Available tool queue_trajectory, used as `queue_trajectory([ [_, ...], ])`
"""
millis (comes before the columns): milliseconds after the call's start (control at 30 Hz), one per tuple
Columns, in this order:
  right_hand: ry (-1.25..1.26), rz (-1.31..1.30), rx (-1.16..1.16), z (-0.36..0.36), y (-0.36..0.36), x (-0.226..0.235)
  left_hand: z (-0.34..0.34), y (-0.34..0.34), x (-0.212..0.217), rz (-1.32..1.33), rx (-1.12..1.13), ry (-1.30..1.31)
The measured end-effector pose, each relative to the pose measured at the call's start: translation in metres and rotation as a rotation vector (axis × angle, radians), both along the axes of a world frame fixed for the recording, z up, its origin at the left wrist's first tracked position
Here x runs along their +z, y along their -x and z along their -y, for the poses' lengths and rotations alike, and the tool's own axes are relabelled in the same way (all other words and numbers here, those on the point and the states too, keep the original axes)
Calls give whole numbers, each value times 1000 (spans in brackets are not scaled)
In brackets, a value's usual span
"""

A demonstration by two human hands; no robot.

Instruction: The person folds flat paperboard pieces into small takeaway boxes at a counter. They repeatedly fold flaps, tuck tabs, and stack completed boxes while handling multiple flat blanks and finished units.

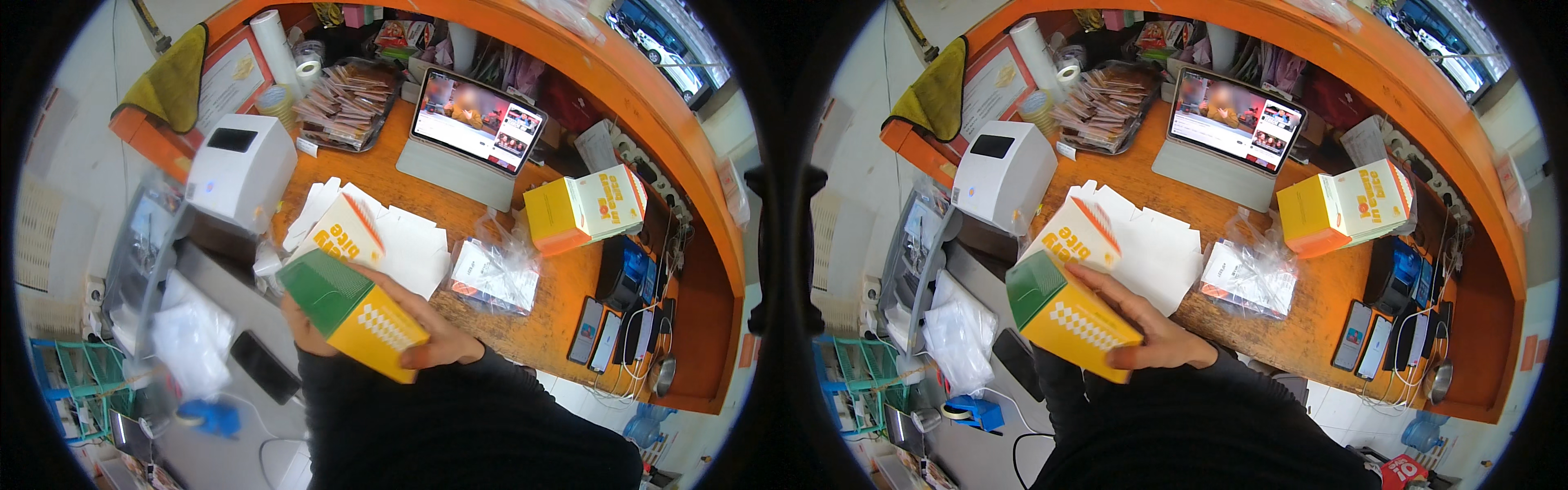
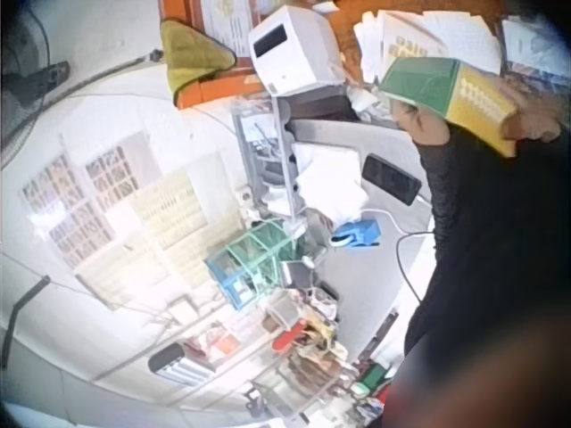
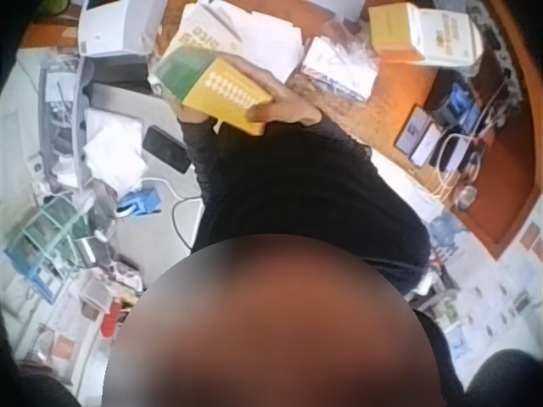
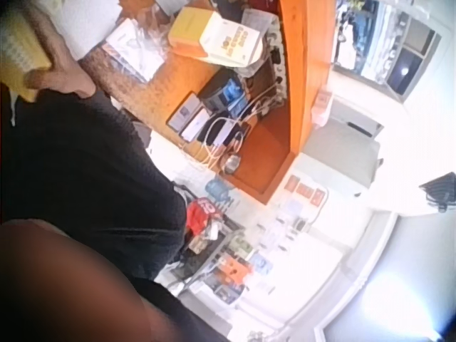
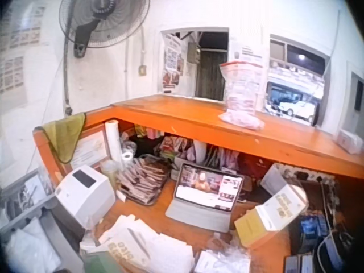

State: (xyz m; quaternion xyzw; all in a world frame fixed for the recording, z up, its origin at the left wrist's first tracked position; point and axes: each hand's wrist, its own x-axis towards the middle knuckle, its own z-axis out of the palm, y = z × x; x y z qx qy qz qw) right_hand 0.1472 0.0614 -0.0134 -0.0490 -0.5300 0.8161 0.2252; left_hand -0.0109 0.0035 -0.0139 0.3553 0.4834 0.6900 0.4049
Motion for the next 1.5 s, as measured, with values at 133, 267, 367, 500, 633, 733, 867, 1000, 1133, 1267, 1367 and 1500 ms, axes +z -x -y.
queue_trajectory([
  [133,-269,90,-280,3,10,-8,-4,2,-20,386,-152,-51],
  [267,-65,14,-357,5,7,-11,-17,-4,-33,576,-61,-53],
  [367,-140,25,-338,-1,-7,-11,-24,-6,-33,585,74,-68],
  [500,-1083,564,-1101,-39,-43,-19,-17,-5,-27,-141,330,-12],
  [633,-1354,964,-1511,-86,-110,-30,-14,0,-24,-157,344,27],
  [733,-1518,1159,-1513,-103,-151,-41,-19,-4,-25,-132,295,23],
  [867,-1425,1168,-1532,-117,-189,-54,-21,-15,-22,-135,200,51],
  [1000,-1046,1146,-1565,-137,-233,-69,-22,-16,-19,-118,200,75],
  [1133,-624,891,-1447,-159,-264,-75,-29,-14,-17,-184,222,114],
  [1267,-819,1425,-1566,-157,-249,-63,-33,-21,-17,-114,184,94],
  [1367,-1385,1586,-1902,-149,-222,-45,-31,-24,-14,-88,166,101],
  [1500,-1732,1547,-1548,-152,-206,-20,-30,-21,-12,-83,162,114],
])
